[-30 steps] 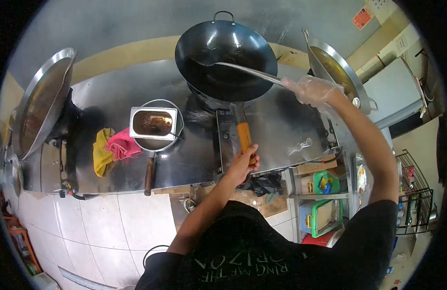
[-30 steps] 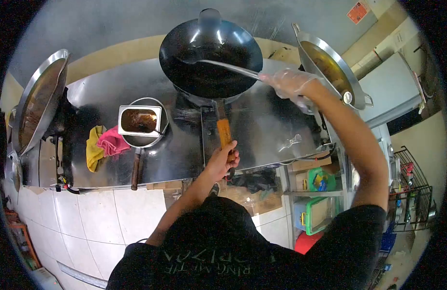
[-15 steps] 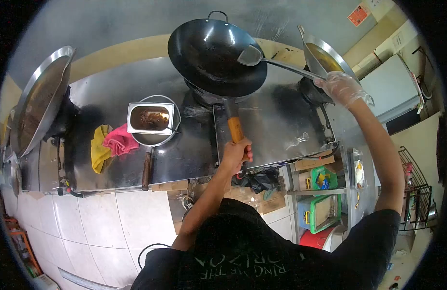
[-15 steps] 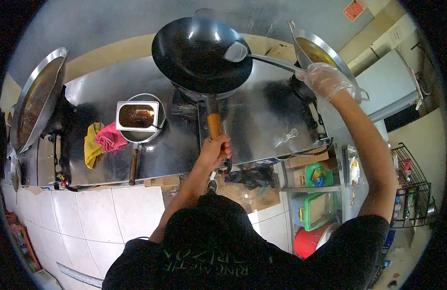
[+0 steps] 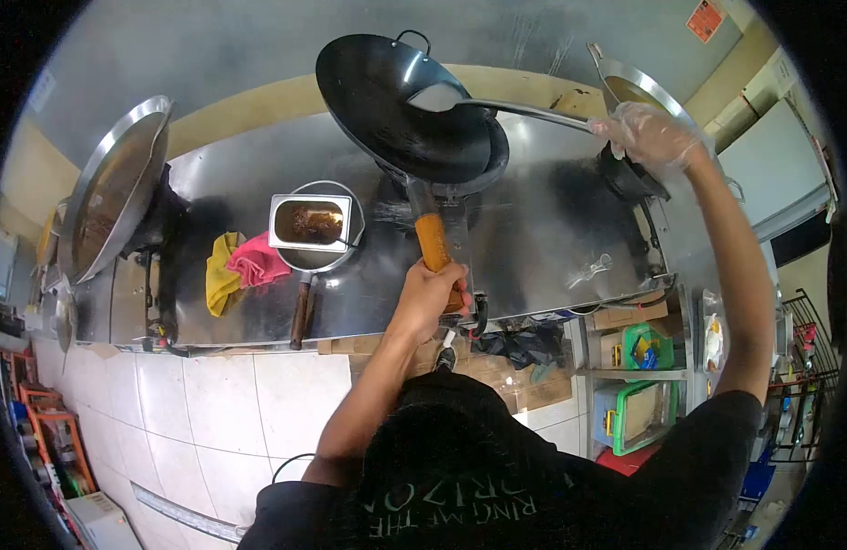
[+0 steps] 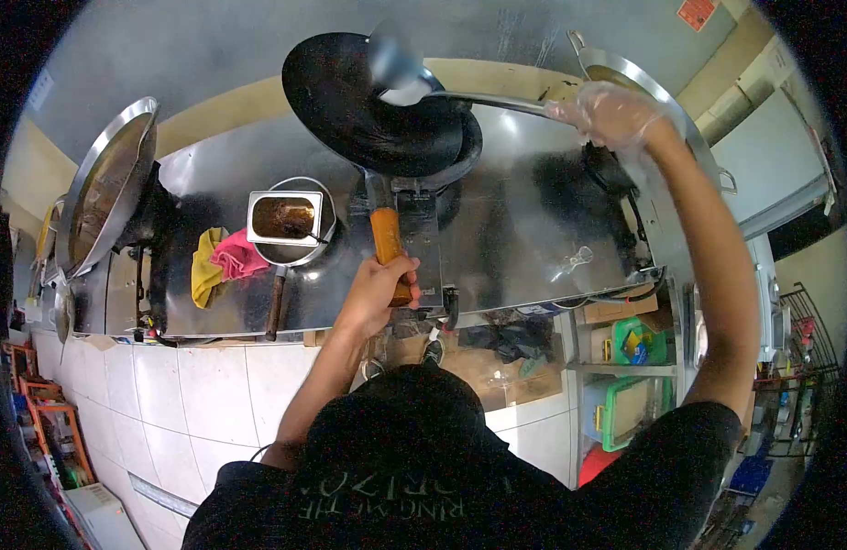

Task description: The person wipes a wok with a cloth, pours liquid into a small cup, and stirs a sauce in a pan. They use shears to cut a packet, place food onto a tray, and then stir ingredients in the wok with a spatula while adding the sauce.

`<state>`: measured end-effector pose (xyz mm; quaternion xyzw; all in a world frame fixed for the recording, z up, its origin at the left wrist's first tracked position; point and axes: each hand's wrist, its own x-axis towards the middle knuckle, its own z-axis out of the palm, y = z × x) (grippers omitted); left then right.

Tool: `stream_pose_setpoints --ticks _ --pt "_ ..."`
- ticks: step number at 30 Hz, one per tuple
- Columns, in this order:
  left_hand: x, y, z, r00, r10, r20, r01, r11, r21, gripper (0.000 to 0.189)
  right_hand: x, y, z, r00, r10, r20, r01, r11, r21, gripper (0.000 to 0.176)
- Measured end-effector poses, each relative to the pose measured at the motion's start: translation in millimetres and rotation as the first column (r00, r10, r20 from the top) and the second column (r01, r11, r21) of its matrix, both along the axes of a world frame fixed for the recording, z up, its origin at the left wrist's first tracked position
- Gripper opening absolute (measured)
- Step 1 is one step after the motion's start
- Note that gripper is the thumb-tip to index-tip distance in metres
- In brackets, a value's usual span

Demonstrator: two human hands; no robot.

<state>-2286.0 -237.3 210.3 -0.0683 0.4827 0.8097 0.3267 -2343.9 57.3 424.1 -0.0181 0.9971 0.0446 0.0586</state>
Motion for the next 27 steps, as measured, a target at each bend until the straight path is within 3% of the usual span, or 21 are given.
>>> stream_pose_setpoints --ticks 2,3,6,9,15,18,19,21,23,24,27 --pt "4 3 15 1.000 0.001 0.020 -0.001 1.000 0.005 0.014 0 -9 23 0.973 -0.056 0.222 0.050 0.998 0.035 0.072" --pt "6 4 23 1.000 0.001 0.027 -0.001 1.000 0.005 0.014 6 -14 26 0.986 -0.076 0.150 0.079 0.997 -0.018 0.071" --pt "10 5 42 0.999 -0.015 0.048 0.016 1.000 -0.007 0.015 24 -47 54 0.931 -0.246 0.268 0.253 0.967 0.007 0.064" --pt "15 4 59 0.995 -0.013 0.098 0.010 1.000 0.028 0.016 28 -50 68 0.902 -0.265 0.341 0.271 0.962 0.029 0.058" --pt "15 6 79 0.978 -0.057 0.199 0.023 0.985 0.169 0.014 33 -66 85 0.848 -0.398 0.349 0.317 0.910 0.269 0.048" --pt "17 9 89 0.968 -0.105 0.226 0.045 0.966 0.254 0.013 9 -54 69 0.854 -0.224 0.470 0.134 0.967 0.217 0.045" --pt "17 10 89 0.965 -0.118 0.232 0.047 0.956 0.290 0.012 -3 -44 56 0.880 -0.004 0.475 -0.123 0.964 0.236 0.048" --pt "18 13 86 0.959 -0.143 0.244 0.047 0.931 0.361 0.012 -44 17 -4 0.841 0.375 0.390 -0.516 0.771 0.374 0.053" --pt "17 19 73 0.953 -0.182 0.240 0.075 0.915 0.397 0.012 -67 44 -56 0.889 0.398 0.226 -0.457 0.812 0.363 0.056" --pt "16 21 63 0.951 -0.199 0.238 0.087 0.907 0.412 0.012 -67 26 -67 0.957 0.233 0.172 -0.265 0.945 0.190 0.058" --pt "14 27 39 0.940 -0.235 0.247 0.092 0.872 0.481 0.013 -33 -22 -39 0.944 -0.041 0.327 0.074 0.993 -0.088 0.063"
